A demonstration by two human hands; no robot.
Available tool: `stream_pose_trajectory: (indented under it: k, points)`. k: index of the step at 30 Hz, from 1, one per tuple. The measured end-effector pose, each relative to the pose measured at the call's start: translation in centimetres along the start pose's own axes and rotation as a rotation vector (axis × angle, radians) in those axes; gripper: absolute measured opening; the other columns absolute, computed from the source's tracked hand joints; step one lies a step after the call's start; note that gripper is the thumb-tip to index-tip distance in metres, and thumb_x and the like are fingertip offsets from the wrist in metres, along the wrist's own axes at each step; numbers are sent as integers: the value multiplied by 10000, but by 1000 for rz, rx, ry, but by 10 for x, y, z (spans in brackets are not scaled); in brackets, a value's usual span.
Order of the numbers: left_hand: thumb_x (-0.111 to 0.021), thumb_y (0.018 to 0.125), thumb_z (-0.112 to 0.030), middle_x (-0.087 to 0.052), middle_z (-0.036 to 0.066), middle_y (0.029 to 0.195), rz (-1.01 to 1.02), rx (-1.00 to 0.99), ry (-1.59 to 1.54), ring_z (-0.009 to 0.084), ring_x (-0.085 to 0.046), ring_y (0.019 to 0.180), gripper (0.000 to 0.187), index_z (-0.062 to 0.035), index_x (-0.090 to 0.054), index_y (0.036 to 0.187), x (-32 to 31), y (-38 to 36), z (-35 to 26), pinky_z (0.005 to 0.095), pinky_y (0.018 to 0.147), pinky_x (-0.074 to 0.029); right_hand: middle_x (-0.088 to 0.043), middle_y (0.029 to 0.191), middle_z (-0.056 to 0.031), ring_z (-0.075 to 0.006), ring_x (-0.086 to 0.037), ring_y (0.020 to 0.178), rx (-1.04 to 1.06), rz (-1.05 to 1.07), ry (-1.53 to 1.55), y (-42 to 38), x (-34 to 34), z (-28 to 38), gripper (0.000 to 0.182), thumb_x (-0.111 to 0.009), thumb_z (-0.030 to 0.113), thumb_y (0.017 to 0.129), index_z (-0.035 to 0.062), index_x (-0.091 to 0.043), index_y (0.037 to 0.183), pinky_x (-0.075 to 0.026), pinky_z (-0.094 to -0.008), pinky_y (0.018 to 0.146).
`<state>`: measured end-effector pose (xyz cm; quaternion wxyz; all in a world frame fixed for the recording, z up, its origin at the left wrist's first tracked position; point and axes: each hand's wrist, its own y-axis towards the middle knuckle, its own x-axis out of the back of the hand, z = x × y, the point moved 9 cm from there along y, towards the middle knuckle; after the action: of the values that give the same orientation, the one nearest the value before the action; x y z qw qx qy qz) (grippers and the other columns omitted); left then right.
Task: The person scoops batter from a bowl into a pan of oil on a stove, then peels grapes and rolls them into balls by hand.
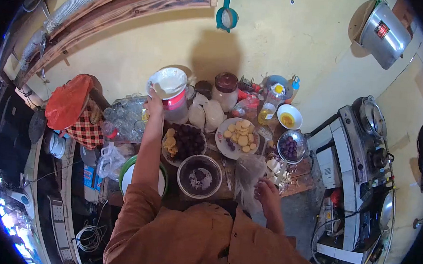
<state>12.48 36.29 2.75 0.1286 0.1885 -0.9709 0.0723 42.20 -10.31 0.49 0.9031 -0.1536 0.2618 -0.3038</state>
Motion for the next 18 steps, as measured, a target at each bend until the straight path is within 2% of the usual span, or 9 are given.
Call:
stream_pose_trajectory:
  k: [2, 3, 5, 7, 9, 11, 15, 17, 18]
  points:
    - [-363, 873, -587, -286, 281, 1335, -15, -105, -3, 414, -342, 1211, 722, -23, -400, 1321, 22, -39, -32, 433, 1007, -288, -617, 920, -79, -113, -533, 707, -1, -9, -54, 3, -8, -3, 288, -531, 194, 908, 27, -515, 1141, -438, -244, 619]
    - [-452, 881, -514, -339, 283, 1300, -71, -224, -100, 379, -394, 1180, 677, 13, -405, 1303, 35, -54, -32, 395, 979, -330, -618, 936, -74, -116, -538, 719, 53, 55, -170, 2, -21, 4, 281, -535, 172, 896, 35, -525, 1141, -443, -249, 625]
    - [-506, 895, -398, -471, 241, 1197, -19, -487, -174, 331, -470, 1115, 582, 42, -424, 1268, 46, -60, 0, 366, 937, -372, -628, 964, -75, -125, -564, 792, 132, 160, -345, -2, -46, 11, 310, -557, 153, 876, 44, -538, 1165, -462, -252, 669]
    - [-539, 887, -295, -556, 201, 1080, 266, -423, -118, 298, -536, 1024, 492, 47, -451, 1230, 49, -109, 29, 368, 894, -407, -631, 954, -73, -130, -577, 799, 167, 191, -452, 5, -60, 4, 324, -576, 149, 862, 35, -541, 1163, -472, -263, 679]
    - [-545, 869, -197, -593, 178, 1001, 418, -440, 203, 283, -582, 930, 440, 42, -446, 1224, 51, -166, 51, 364, 856, -432, -634, 945, -71, -134, -591, 806, 198, 230, -561, 13, -76, -4, 338, -594, 145, 847, 26, -544, 1160, -483, -273, 689]
    - [-534, 850, -151, -575, 214, 1061, 591, -319, 213, 315, -583, 964, 467, 28, -409, 1262, 46, -192, 124, 377, 863, -434, -645, 950, -99, -174, -616, 803, 303, 336, -787, 16, -103, -9, 334, -621, 149, 813, 37, -583, 1125, -494, -303, 724]
    - [-524, 841, -122, -552, 245, 1126, 596, -240, 313, 346, -547, 1063, 495, 9, -375, 1294, 60, -233, 171, 384, 909, -408, -642, 945, -143, -221, -624, 869, 283, 468, -852, 45, -131, -65, 343, -626, 126, 775, 35, -603, 1104, -491, -336, 756]
    - [-524, 842, -123, -544, 258, 1138, 617, -198, 305, 354, -535, 1086, 502, 9, -367, 1299, 60, -245, 180, 385, 922, -398, -630, 913, -196, -316, -624, 841, 551, 608, -1266, 43, -158, -79, 290, -603, 101, 734, 31, -647, 1013, -497, -373, 756]
    - [-505, 857, -113, -540, 242, 1154, 689, -112, 262, 347, -541, 1079, 475, -2, -371, 1299, 56, -252, 192, 379, 927, -394, -630, 913, -196, -316, -624, 841, 550, 619, -1269, 51, -158, -92, 290, -603, 101, 734, 31, -647, 1013, -497, -373, 756]
